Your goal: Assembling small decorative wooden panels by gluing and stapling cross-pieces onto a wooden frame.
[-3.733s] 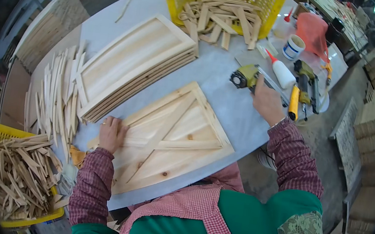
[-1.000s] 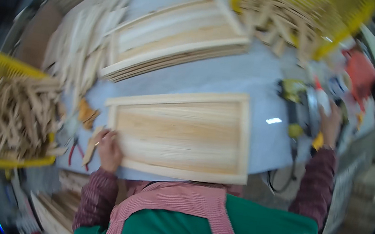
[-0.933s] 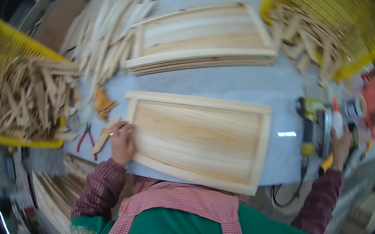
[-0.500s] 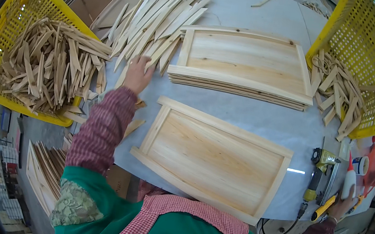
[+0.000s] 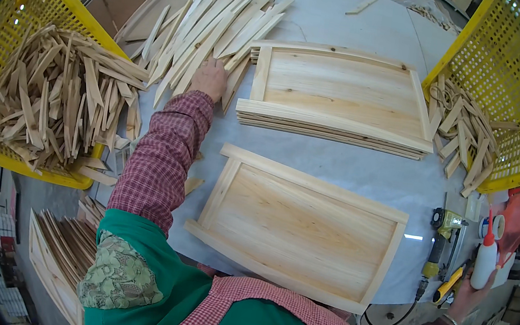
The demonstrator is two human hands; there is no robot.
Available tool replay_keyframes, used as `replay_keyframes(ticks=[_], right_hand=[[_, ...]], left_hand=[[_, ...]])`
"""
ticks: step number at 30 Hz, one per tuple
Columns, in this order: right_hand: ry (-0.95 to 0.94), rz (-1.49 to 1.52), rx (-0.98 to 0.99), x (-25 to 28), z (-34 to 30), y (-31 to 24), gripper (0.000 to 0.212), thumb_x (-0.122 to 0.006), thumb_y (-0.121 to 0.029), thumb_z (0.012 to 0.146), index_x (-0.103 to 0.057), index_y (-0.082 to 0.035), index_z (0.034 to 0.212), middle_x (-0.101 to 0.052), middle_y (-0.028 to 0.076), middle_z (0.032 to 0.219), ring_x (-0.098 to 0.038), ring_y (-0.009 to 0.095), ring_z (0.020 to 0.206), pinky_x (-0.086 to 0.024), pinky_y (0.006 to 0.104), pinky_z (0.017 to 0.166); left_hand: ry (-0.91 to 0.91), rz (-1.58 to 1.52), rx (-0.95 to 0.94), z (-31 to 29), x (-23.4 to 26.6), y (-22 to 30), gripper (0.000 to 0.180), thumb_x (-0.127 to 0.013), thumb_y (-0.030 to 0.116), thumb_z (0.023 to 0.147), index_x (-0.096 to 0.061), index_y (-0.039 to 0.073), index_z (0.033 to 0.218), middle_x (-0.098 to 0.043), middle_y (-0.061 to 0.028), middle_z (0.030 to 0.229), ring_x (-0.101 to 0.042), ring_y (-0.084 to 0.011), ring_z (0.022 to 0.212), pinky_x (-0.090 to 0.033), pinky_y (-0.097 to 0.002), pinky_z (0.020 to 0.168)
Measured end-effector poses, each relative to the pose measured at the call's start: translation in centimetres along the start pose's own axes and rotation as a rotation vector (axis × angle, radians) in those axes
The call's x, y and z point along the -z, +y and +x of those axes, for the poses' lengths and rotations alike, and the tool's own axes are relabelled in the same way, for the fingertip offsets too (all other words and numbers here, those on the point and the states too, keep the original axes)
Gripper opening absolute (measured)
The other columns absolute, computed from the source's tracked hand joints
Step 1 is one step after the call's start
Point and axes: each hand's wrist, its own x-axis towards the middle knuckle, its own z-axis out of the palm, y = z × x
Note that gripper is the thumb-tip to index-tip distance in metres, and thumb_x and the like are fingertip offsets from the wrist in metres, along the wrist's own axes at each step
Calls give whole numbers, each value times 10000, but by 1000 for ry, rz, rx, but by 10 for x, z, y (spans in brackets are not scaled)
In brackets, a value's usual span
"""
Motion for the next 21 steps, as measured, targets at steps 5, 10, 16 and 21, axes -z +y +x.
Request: replay_keyframes(ticks=[5, 10, 16, 21], right_hand=[[1, 472, -303, -37, -41, -10, 418, -581, -266, 916, -455, -31, 1238, -557, 121, 1115, -555, 254, 962, -495, 342, 731], [-88, 531, -378, -48, -70, -25, 440, -575, -286, 919, -445, -33, 1254, -551, 130, 1132, -546, 264, 974, -490, 338, 705], [-90, 599, -370, -68, -86, -41, 456, -563, -302, 926, -436, -39, 1276, -532, 142, 1160, -540, 276, 975, -477, 329, 697], [-229, 669, -346, -83, -86, -29, 465, -551, -312, 934, -430, -33, 1286, -523, 150, 1174, -528, 272, 988, -465, 331, 722]], left_hand=[[63, -45, -34, -18, 25, 12, 279, -577, 234, 854, -590, 30, 1043, -574, -114, 1053, -551, -287, 1063, -482, -388, 834], [5, -106, 43, -3, 15, 11, 275, -559, 246, 865, -598, 41, 1043, -589, -109, 1031, -579, -293, 1023, -486, -406, 841], [-168, -181, 144, 12, 17, -17, 306, -502, 288, 912, -598, 13, 1007, -620, -141, 962, -647, -274, 848, -528, -394, 749], [-309, -1152, 520, -36, 61, -35, 290, -417, 225, 960, -558, -25, 1003, -639, -155, 917, -649, -216, 702, -539, -321, 648]])
